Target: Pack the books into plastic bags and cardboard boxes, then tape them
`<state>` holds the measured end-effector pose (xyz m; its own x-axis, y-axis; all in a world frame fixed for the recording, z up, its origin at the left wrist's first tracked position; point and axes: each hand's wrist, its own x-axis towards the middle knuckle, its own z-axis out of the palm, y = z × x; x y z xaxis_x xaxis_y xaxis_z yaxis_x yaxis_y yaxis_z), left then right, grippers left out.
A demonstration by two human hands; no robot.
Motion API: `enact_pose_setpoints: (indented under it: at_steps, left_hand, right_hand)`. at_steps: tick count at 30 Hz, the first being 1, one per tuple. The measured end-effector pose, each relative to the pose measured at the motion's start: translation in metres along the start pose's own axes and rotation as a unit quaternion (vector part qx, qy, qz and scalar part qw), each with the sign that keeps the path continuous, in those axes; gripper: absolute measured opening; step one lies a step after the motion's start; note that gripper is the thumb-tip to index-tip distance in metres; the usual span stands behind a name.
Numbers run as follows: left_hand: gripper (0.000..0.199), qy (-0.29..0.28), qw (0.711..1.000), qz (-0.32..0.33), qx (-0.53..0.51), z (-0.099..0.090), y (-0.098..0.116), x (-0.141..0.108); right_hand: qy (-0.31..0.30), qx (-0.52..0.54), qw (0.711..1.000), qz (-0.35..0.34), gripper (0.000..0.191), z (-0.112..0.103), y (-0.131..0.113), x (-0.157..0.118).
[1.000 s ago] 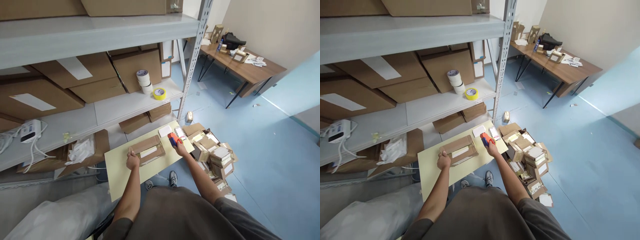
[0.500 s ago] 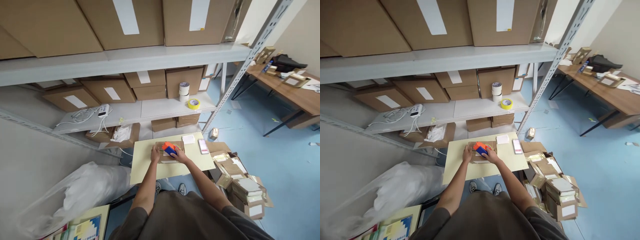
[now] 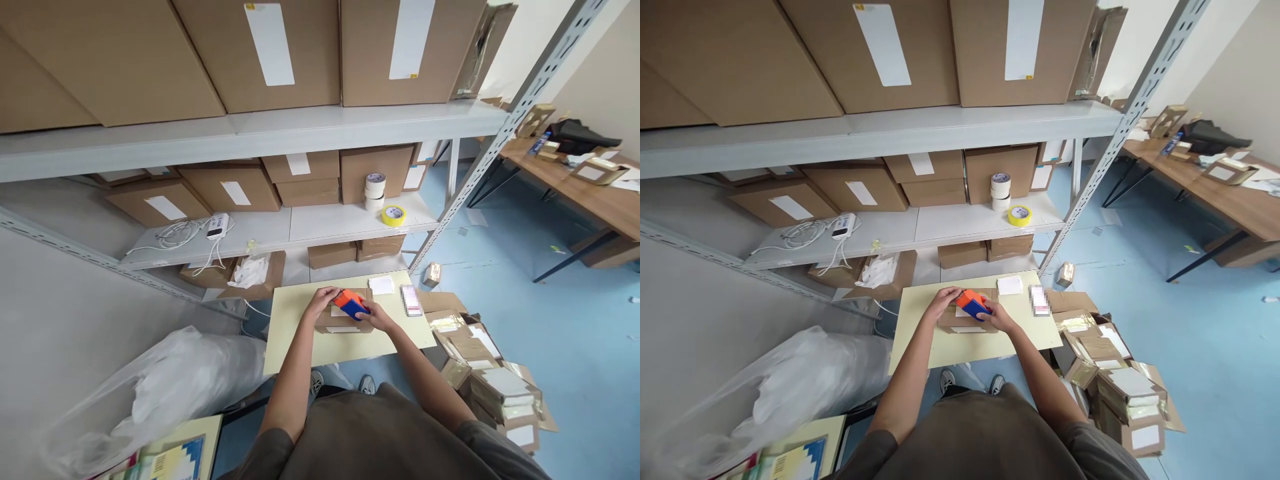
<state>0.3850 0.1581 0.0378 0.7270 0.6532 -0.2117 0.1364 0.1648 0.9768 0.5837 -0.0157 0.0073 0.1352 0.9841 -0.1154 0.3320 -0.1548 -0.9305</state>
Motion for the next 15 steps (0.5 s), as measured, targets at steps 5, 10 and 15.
enact_pose_setpoints:
  at_steps: [5, 10, 15]
  left_hand:
    - [0.044, 0.019, 0.999, 0.029, 0.022, -0.001, 0.010, -0.001]
    - [0.039, 0.122, 0.985, 0.066, 0.098, 0.008, 0.011, 0.000]
    - [0.031, 0.201, 0.966, 0.073, 0.144, 0.024, 0.011, -0.002]
  right_hand:
    - [0.029, -0.041, 0.998, 0.034, 0.044, -0.012, -0.006, -0.006]
    - [0.031, -0.057, 0.998, 0.025, 0.047, -0.010, -0.014, -0.005]
    - [0.086, -0.076, 0.993, 0.039, 0.047, 0.002, -0.025, 0.005]
